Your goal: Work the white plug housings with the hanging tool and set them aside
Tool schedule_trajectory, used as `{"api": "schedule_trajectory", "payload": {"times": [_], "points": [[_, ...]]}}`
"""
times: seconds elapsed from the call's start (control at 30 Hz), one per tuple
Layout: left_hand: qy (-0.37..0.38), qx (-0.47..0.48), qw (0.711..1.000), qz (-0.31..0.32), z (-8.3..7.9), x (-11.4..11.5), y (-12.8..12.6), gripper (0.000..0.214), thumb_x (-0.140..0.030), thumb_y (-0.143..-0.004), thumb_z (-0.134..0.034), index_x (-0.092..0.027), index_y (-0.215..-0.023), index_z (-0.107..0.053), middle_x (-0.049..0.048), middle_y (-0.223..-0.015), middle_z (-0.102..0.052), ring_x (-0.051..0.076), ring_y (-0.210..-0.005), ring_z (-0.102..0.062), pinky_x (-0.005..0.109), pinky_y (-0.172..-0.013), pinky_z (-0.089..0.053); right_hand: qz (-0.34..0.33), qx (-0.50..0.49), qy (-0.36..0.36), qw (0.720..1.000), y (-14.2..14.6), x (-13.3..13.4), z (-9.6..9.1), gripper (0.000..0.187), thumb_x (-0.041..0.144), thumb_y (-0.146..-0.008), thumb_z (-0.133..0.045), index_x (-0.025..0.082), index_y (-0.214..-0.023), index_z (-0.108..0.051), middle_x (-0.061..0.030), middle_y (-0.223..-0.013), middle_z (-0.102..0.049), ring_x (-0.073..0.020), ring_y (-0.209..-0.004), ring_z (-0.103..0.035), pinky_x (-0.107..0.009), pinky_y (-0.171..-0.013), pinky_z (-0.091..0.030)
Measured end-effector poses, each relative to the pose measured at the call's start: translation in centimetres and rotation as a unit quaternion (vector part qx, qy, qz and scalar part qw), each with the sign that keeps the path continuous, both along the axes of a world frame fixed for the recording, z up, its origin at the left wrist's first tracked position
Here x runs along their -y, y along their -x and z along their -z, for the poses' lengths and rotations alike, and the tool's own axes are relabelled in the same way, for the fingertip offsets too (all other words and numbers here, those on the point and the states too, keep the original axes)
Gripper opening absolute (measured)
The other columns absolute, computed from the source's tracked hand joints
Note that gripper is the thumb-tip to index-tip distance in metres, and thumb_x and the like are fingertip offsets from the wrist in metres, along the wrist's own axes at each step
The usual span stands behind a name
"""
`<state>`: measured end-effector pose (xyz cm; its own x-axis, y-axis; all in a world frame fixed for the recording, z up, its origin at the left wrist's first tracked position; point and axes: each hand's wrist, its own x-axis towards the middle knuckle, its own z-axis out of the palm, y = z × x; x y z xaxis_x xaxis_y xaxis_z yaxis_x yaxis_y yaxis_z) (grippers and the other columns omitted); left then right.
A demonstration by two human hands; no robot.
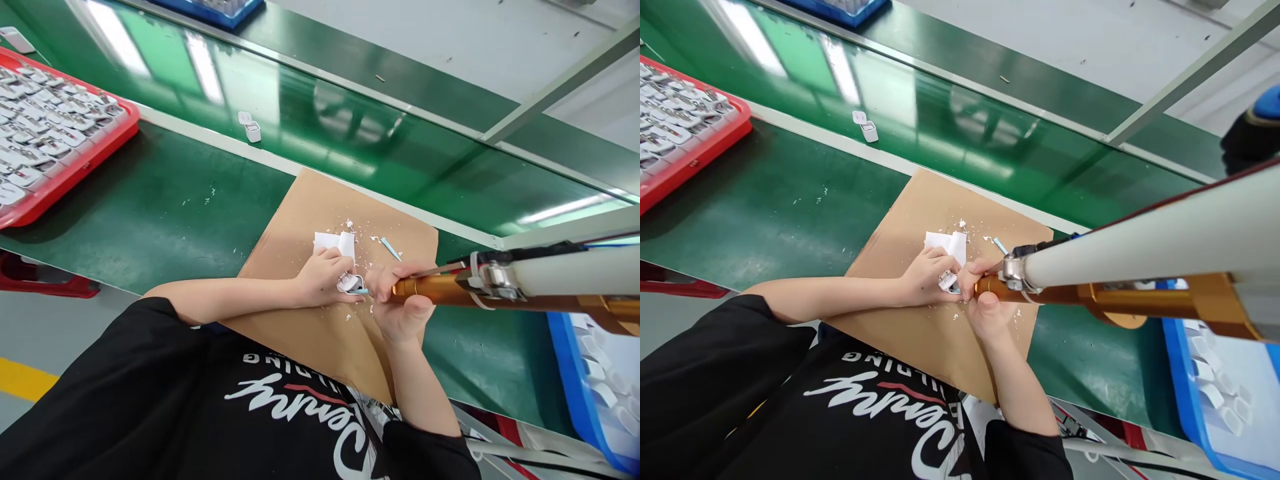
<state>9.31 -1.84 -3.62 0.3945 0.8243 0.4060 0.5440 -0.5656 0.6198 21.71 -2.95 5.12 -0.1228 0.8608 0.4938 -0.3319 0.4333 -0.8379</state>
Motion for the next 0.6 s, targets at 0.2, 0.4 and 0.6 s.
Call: {"api": "schedule_trajectory", "payload": {"times": [0.2, 0.4, 0.6], "points": [[0.025, 0.014, 1.0, -0.008, -0.18, 0.06, -0.23, 0.04, -0.053, -0.068, -0.071, -0.021, -0.081, -0.051, -0.0013, -0.08, -0.067, 0.018, -0.081, -0.054, 0.035, -0.074, -0.031, 0.013, 0.016, 0.022, 1.0, -0.34, 0.12, 0.17, 0.034, 0.057, -0.078, -0.057, 0.024, -0.082, -0.053, 0.0077, -0.046, -0.04, -0.0062, -0.035, -0.033, -0.021, -0.041, -0.031], [0.046, 0.033, 0.998, -0.004, -0.28, 0.06, -0.17, 0.041, -0.055, -0.068, -0.071, -0.021, -0.079, -0.05, -0.0011, -0.083, -0.068, 0.02, -0.082, -0.054, 0.036, -0.075, -0.03, 0.022, 0.02, 0.025, 0.999, -0.45, 0.11, 0.22, 0.034, 0.06, -0.078, -0.055, 0.026, -0.081, -0.054, 0.0065, -0.045, -0.04, -0.0073, -0.036, -0.031, -0.022, -0.04, -0.03], [0.037, 0.037, 0.999, -0.006, -0.29, 0.14, -0.21, 0.039, -0.055, -0.072, -0.068, -0.021, -0.08, -0.05, -0.001, -0.083, -0.068, 0.019, -0.08, -0.054, 0.036, -0.075, -0.029, 0.006, 0.023, 0.022, 0.999, -0.28, 0.15, -0.26, 0.047, 0.07, -0.079, -0.041, 0.026, -0.081, -0.057, 0.0042, -0.047, -0.04, -0.0092, -0.038, -0.035, -0.024, -0.042, -0.032]]}}
